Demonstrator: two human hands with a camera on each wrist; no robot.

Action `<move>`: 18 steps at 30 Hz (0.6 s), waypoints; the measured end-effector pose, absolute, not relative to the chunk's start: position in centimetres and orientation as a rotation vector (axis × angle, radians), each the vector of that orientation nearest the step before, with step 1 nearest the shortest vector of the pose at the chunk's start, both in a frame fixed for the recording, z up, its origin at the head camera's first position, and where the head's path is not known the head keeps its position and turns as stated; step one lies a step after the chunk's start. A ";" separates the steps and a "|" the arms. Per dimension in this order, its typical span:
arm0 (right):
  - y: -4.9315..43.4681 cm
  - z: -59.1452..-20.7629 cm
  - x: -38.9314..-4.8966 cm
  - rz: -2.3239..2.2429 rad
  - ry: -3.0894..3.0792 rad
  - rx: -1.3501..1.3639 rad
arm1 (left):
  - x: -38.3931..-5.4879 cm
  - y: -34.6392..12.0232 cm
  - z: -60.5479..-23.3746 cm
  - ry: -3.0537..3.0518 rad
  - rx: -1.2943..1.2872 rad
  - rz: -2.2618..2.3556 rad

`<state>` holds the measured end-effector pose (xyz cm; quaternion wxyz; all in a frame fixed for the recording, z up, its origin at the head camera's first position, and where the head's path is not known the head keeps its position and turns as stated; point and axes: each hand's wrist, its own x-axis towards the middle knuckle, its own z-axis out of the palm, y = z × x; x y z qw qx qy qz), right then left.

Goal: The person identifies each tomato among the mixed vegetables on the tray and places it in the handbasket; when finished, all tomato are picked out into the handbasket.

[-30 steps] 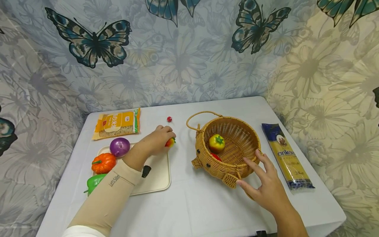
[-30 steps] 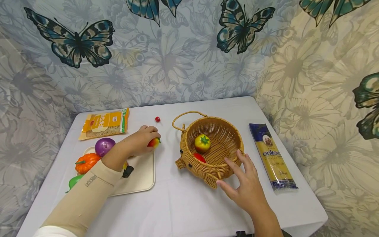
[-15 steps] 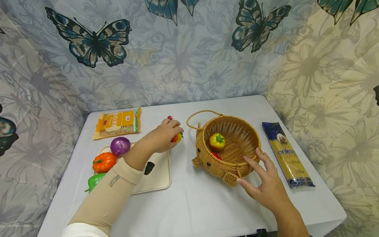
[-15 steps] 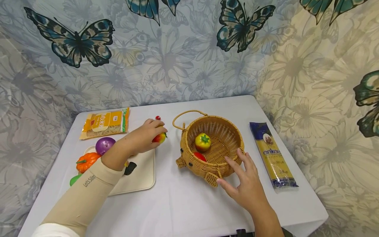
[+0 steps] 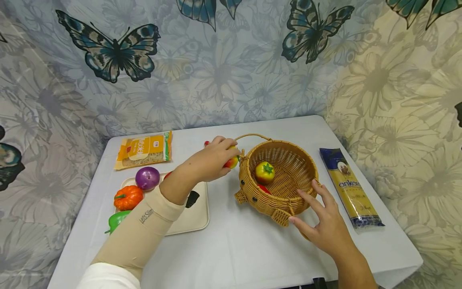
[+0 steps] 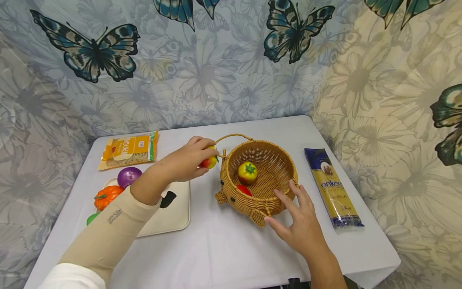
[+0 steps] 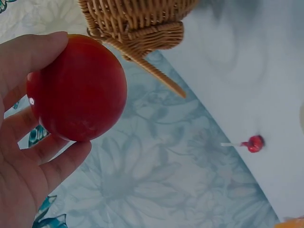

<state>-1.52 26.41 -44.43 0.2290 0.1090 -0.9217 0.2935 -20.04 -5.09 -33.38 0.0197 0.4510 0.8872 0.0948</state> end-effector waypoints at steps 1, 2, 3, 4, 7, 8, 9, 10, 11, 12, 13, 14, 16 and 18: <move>26.4 -44.4 -1.5 0.806 -2.539 0.299 | -20.0 -4.8 -33.2 2.751 1.410 0.295; 26.4 -44.4 -1.5 0.805 -2.541 0.297 | -20.0 -4.6 -33.0 2.749 1.423 0.297; 26.4 -44.4 -1.5 0.805 -2.542 0.295 | -20.0 -4.3 -32.8 2.747 1.434 0.297; 26.4 -44.4 -1.5 0.805 -2.543 0.294 | -20.0 -4.0 -32.7 2.744 1.449 0.294; 26.5 -44.5 -1.5 0.804 -2.543 0.295 | -19.9 -3.1 -32.2 2.735 1.492 0.290; 26.5 -44.5 -1.5 0.804 -2.542 0.298 | -19.9 -2.7 -32.1 2.730 1.505 0.285; 26.5 -44.5 -1.5 0.805 -2.540 0.301 | -19.8 -2.4 -31.9 2.726 1.513 0.277; 26.5 -44.5 -1.5 0.805 -2.538 0.304 | -19.7 -2.1 -31.8 2.721 1.521 0.268; 26.6 -44.5 -1.5 0.805 -2.537 0.306 | -19.7 -1.7 -31.7 2.715 1.530 0.258; 26.6 -44.6 -1.5 0.805 -2.537 0.309 | -19.6 -1.4 -31.6 2.709 1.536 0.246; 26.6 -44.6 -1.5 0.806 -2.535 0.312 | -19.6 -1.1 -31.6 2.701 1.541 0.230; 26.6 -44.6 -1.6 0.806 -2.534 0.315 | -19.5 -0.8 -31.6 2.696 1.550 0.210; 26.6 -44.5 -1.6 0.808 -2.532 0.321 | -19.4 -0.1 -31.7 2.687 1.562 0.169; 26.6 -44.6 -1.6 0.810 -2.528 0.326 | -19.4 0.5 -31.9 2.675 1.576 0.140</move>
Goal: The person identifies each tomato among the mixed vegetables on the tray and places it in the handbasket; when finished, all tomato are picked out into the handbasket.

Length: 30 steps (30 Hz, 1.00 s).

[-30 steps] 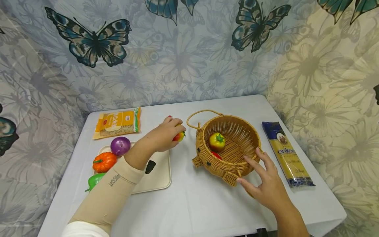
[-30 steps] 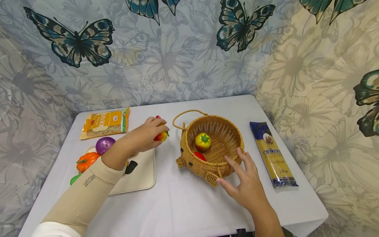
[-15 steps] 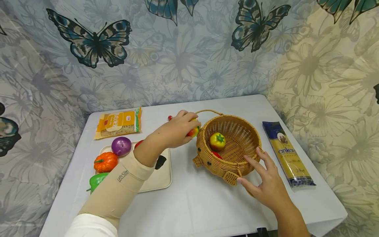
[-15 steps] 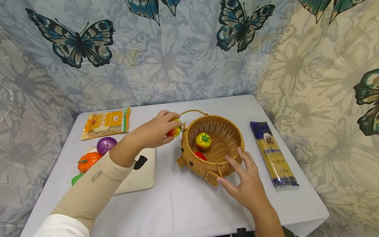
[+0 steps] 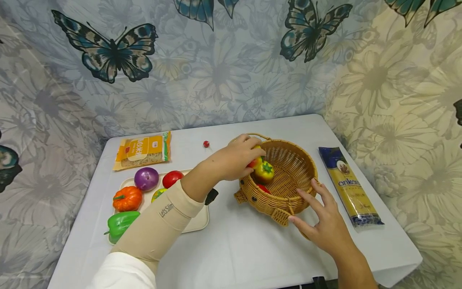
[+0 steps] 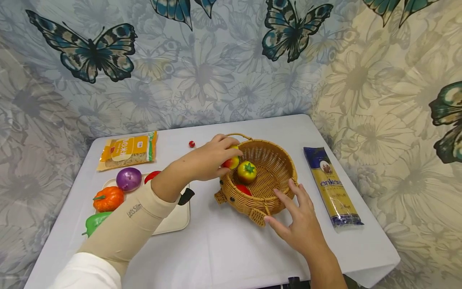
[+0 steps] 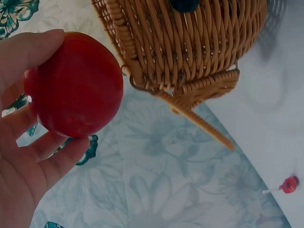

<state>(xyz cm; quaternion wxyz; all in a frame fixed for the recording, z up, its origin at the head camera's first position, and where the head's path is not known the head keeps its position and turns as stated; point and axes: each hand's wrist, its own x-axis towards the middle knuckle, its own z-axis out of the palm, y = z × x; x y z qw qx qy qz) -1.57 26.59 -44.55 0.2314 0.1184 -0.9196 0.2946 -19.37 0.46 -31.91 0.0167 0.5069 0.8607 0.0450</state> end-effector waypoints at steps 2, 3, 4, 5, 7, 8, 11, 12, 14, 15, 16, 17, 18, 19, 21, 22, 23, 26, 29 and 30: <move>26.6 -44.5 -1.6 0.807 -2.523 0.328 | -19.3 1.0 -32.1 2.665 1.588 0.119; 26.6 -44.5 -1.6 0.807 -2.521 0.327 | -19.2 1.3 -32.1 2.658 1.589 0.118; 26.6 -44.5 -1.6 0.805 -2.522 0.324 | -19.2 1.5 -32.2 2.651 1.594 0.123; 26.6 -44.5 -1.6 0.804 -2.522 0.320 | -19.1 1.8 -32.3 2.642 1.602 0.132; 26.6 -44.5 -1.6 0.797 -2.519 0.321 | -18.9 2.4 -32.5 2.629 1.614 0.133; 26.7 -44.5 -1.6 0.793 -2.518 0.323 | -18.9 2.6 -32.6 2.621 1.615 0.136; 26.8 -44.6 -1.6 0.787 -2.514 0.337 | -18.7 3.4 -33.0 2.599 1.618 0.106; 26.8 -44.6 -1.7 0.788 -2.513 0.341 | -18.6 3.6 -33.1 2.594 1.615 0.087; 26.7 -44.7 -1.7 0.795 -2.514 0.342 | -18.6 4.0 -33.5 2.582 1.612 0.044; 26.7 -44.7 -1.7 0.801 -2.518 0.338 | -18.7 4.1 -33.7 2.577 1.610 0.023; 26.7 -44.7 -1.6 0.805 -2.521 0.334 | -18.7 4.2 -33.9 2.571 1.607 0.007; 26.7 -44.7 -1.6 0.811 -2.524 0.329 | -18.7 4.4 -34.1 2.567 1.602 -0.007; 26.7 -44.7 -1.6 0.814 -2.527 0.323 | -18.7 4.5 -34.3 2.563 1.594 -0.014; 26.7 -44.7 -1.6 0.816 -2.530 0.319 | -18.7 4.5 -34.5 2.560 1.585 -0.018; 26.7 -44.7 -1.5 0.816 -2.538 0.308 | -18.8 4.7 -34.8 2.551 1.567 -0.004; 26.7 -44.7 -1.5 0.815 -2.540 0.306 | -18.8 4.7 -34.9 2.548 1.562 0.004; 26.7 -44.7 -1.4 0.813 -2.542 0.303 | -18.7 4.8 -35.0 2.543 1.555 0.015; 26.8 -44.8 -1.4 0.810 -2.544 0.300 | -18.7 4.8 -35.1 2.535 1.532 0.027; 26.8 -44.8 -1.4 0.812 -2.539 0.305 | -18.6 4.6 -35.1 2.528 1.503 0.049; 26.8 -44.8 -1.4 0.811 -2.535 0.310 | -18.5 4.6 -35.0 2.528 1.499 0.057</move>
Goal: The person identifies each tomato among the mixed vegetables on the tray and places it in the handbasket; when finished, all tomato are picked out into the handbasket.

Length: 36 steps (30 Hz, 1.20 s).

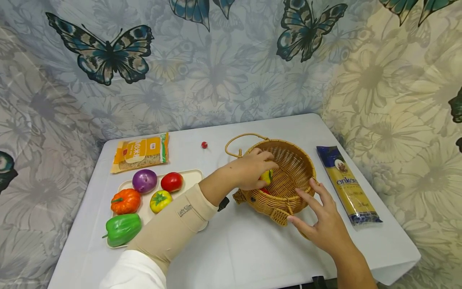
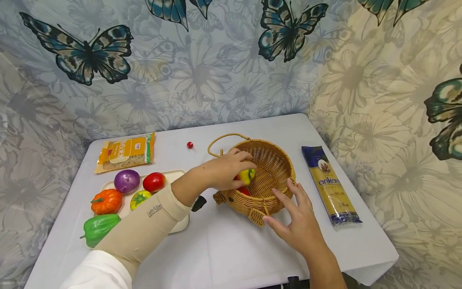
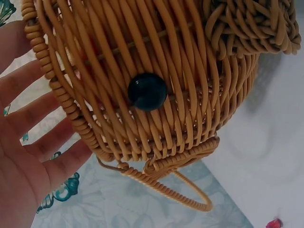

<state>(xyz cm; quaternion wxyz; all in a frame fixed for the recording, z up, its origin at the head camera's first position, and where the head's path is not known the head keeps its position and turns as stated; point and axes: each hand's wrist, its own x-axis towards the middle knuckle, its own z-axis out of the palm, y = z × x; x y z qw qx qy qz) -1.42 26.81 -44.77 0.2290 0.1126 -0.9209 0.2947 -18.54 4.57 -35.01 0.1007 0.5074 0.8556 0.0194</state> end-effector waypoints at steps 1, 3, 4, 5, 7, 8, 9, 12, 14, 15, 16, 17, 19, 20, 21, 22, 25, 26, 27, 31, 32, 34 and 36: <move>26.8 -44.8 -1.4 0.810 -2.531 0.316 | -18.5 4.4 -35.0 2.529 1.495 0.068; 26.8 -44.8 -1.5 0.808 -2.524 0.324 | -18.5 4.2 -34.9 2.535 1.491 0.082; 26.8 -44.8 -1.5 0.807 -2.523 0.326 | -18.5 4.0 -34.8 2.538 1.491 0.088; 26.8 -44.8 -1.5 0.806 -2.523 0.326 | -18.4 3.8 -34.7 2.543 1.493 0.094; 26.7 -44.7 -1.5 0.807 -2.524 0.322 | -18.4 3.4 -34.5 2.557 1.483 0.104; 26.7 -44.7 -1.5 0.810 -2.526 0.318 | -18.3 3.2 -34.5 2.564 1.483 0.112; 26.7 -44.7 -1.6 0.811 -2.526 0.316 | -18.3 2.9 -34.4 2.571 1.483 0.124; 26.7 -44.6 -1.6 0.816 -2.531 0.305 | -18.2 2.1 -34.2 2.596 1.475 0.146; 26.7 -44.6 -1.6 0.817 -2.528 0.310 | -18.2 1.5 -34.1 2.608 1.468 0.167; 26.7 -44.6 -1.6 0.816 -2.525 0.315 | -18.1 1.3 -34.1 2.613 1.461 0.172; 26.6 -44.6 -1.6 0.816 -2.522 0.319 | -18.1 1.0 -34.1 2.617 1.451 0.179; 26.6 -44.6 -1.6 0.815 -2.518 0.325 | -18.1 0.7 -34.1 2.621 1.445 0.183; 26.6 -44.6 -1.6 0.822 -2.515 0.330 | -18.0 0.2 -34.1 2.624 1.425 0.197; 26.6 -44.6 -1.6 0.825 -2.515 0.331 | -18.0 -0.1 -34.1 2.625 1.413 0.203; 26.6 -44.6 -1.6 0.828 -2.517 0.328 | -18.1 -0.4 -34.1 2.628 1.400 0.209; 26.5 -44.6 -1.6 0.832 -2.518 0.324 | -18.1 -0.7 -34.1 2.630 1.387 0.213; 26.5 -44.6 -1.6 0.843 -2.520 0.317 | -18.3 -1.7 -34.2 2.641 1.345 0.225; 26.5 -44.7 -1.6 0.844 -2.516 0.321 | -18.4 -2.0 -34.3 2.646 1.332 0.224; 26.5 -44.7 -1.6 0.843 -2.515 0.322 | -18.5 -2.4 -34.4 2.650 1.319 0.225; 26.5 -44.6 -1.6 0.833 -2.517 0.316 | -18.9 -4.0 -34.8 2.666 1.261 0.222; 26.6 -44.6 -1.6 0.831 -2.519 0.313 | -19.0 -4.4 -34.9 2.669 1.242 0.221; 26.6 -44.6 -1.6 0.826 -2.526 0.301 | -19.2 -5.2 -35.1 2.681 1.189 0.200; 26.6 -44.7 -1.6 0.822 -2.529 0.295 | -19.3 -6.1 -35.2 2.691 1.128 0.179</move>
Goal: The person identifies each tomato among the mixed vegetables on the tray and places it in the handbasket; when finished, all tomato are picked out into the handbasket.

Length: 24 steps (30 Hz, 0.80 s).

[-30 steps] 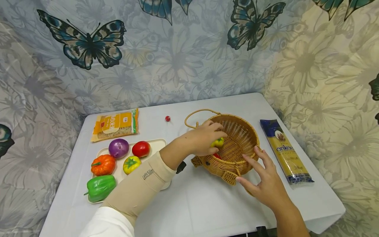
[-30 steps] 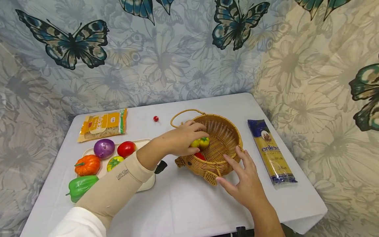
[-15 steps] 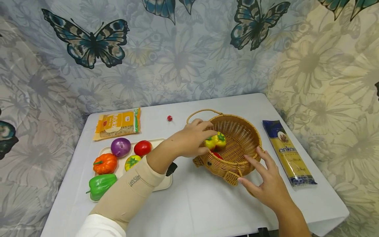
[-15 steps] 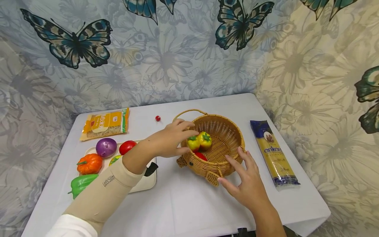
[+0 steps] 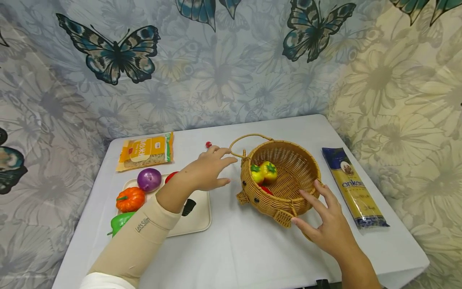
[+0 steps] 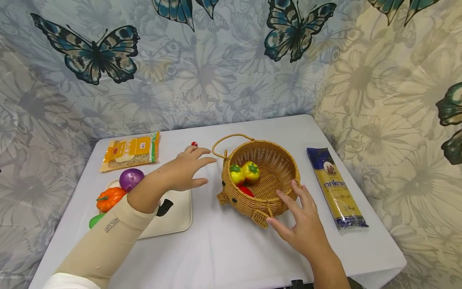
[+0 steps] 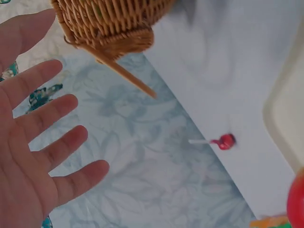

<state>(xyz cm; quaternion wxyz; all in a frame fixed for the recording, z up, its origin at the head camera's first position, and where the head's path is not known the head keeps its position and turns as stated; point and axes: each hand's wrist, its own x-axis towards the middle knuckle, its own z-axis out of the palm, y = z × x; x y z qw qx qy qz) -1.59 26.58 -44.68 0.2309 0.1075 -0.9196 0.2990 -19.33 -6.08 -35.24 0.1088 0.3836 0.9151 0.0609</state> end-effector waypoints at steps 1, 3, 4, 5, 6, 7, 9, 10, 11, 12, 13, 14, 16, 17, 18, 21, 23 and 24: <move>26.6 -44.7 -1.6 0.822 -2.529 0.296 | -19.4 -6.5 -35.4 2.696 1.098 0.173; 26.6 -44.7 -1.6 0.823 -2.528 0.297 | -19.5 -7.3 -35.6 2.704 1.035 0.162; 26.6 -44.8 -1.6 0.825 -2.526 0.298 | -19.6 -7.8 -35.7 2.706 1.011 0.159; 26.6 -44.8 -1.6 0.827 -2.524 0.299 | -19.6 -8.2 -35.9 2.710 0.991 0.161; 26.6 -44.8 -1.6 0.831 -2.523 0.300 | -19.7 -8.6 -36.0 2.712 0.975 0.162; 26.6 -44.8 -1.6 0.832 -2.522 0.301 | -19.8 -9.1 -36.2 2.716 0.958 0.159; 26.6 -44.8 -1.6 0.830 -2.518 0.304 | -20.0 -9.9 -36.7 2.725 0.928 0.152; 26.6 -44.8 -1.7 0.829 -2.516 0.306 | -20.1 -10.3 -36.9 2.727 0.920 0.154; 26.6 -44.8 -1.7 0.829 -2.515 0.307 | -20.2 -10.7 -37.2 2.730 0.909 0.156; 26.6 -44.8 -1.7 0.828 -2.515 0.307 | -20.3 -11.1 -37.4 2.731 0.898 0.153; 26.6 -44.8 -1.7 0.826 -2.516 0.306 | -20.3 -11.5 -37.6 2.730 0.883 0.154; 26.6 -44.7 -1.7 0.826 -2.519 0.304 | -20.4 -11.8 -37.8 2.728 0.868 0.151; 26.6 -44.7 -1.7 0.828 -2.527 0.299 | -20.5 -12.5 -38.1 2.719 0.842 0.150; 26.6 -44.7 -1.7 0.828 -2.533 0.295 | -20.6 -12.8 -38.3 2.714 0.826 0.144; 26.6 -44.7 -1.7 0.828 -2.538 0.291 | -20.6 -13.1 -38.5 2.709 0.809 0.142; 26.5 -44.6 -1.7 0.830 -2.548 0.281 | -20.9 -13.8 -39.1 2.700 0.767 0.144; 26.5 -44.6 -1.7 0.828 -2.553 0.275 | -21.0 -14.3 -39.6 2.695 0.740 0.151; 26.5 -44.5 -1.7 0.827 -2.555 0.272 | -21.1 -14.5 -39.8 2.693 0.725 0.155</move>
